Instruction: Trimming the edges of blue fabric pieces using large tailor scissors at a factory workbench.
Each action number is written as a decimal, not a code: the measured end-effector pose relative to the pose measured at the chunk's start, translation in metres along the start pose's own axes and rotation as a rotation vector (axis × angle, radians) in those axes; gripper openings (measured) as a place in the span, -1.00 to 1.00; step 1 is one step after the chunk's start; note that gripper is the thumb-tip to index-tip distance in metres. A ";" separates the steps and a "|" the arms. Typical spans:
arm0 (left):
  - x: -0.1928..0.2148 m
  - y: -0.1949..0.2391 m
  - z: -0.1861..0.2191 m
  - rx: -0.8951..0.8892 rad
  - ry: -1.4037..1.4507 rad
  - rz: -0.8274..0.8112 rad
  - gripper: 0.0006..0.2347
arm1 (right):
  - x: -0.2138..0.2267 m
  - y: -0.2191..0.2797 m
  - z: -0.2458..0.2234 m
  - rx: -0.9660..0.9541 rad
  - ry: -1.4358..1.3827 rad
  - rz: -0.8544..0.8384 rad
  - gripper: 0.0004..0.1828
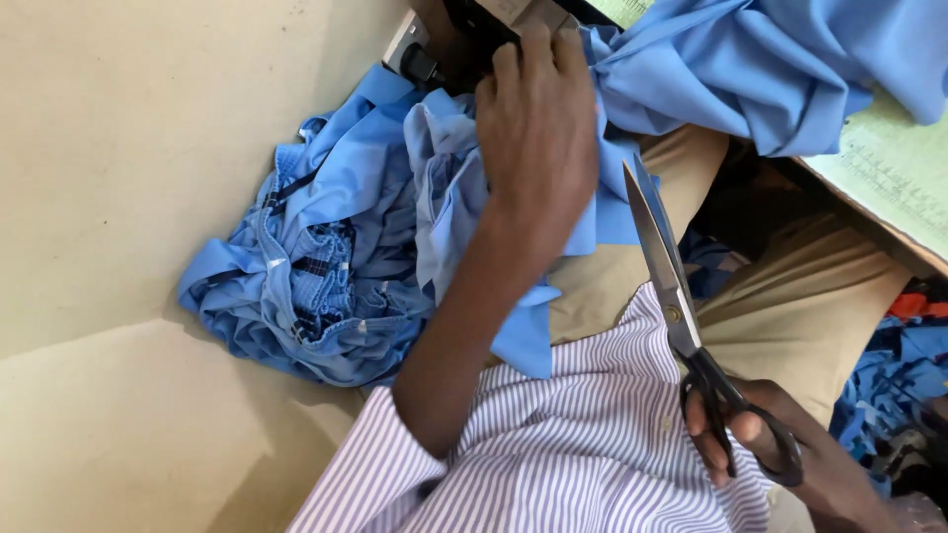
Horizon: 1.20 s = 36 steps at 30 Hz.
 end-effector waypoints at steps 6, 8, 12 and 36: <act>-0.013 0.004 -0.023 -0.141 0.404 0.018 -0.93 | -0.013 0.018 -0.025 0.127 0.240 0.186 -0.26; 0.018 0.024 -0.024 -0.318 0.708 0.020 -0.75 | -0.018 0.015 -0.035 -0.224 0.282 0.154 -0.26; 0.045 0.047 -0.024 -0.316 0.680 -0.054 -0.99 | -0.022 0.006 -0.030 -0.048 0.221 0.025 -0.27; 0.055 0.074 -0.019 -0.500 0.161 0.460 -0.83 | -0.043 0.009 -0.039 -0.055 0.343 0.095 -0.34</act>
Point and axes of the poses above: each hand's wrist, its own y-axis away from the middle knuckle, its own x-axis out of the back of the hand, z = x × y, the point moved 2 cm from there along -y, towards the middle knuckle, and after that the axes turned 12 degrees about -x, right-handed, at the moved point
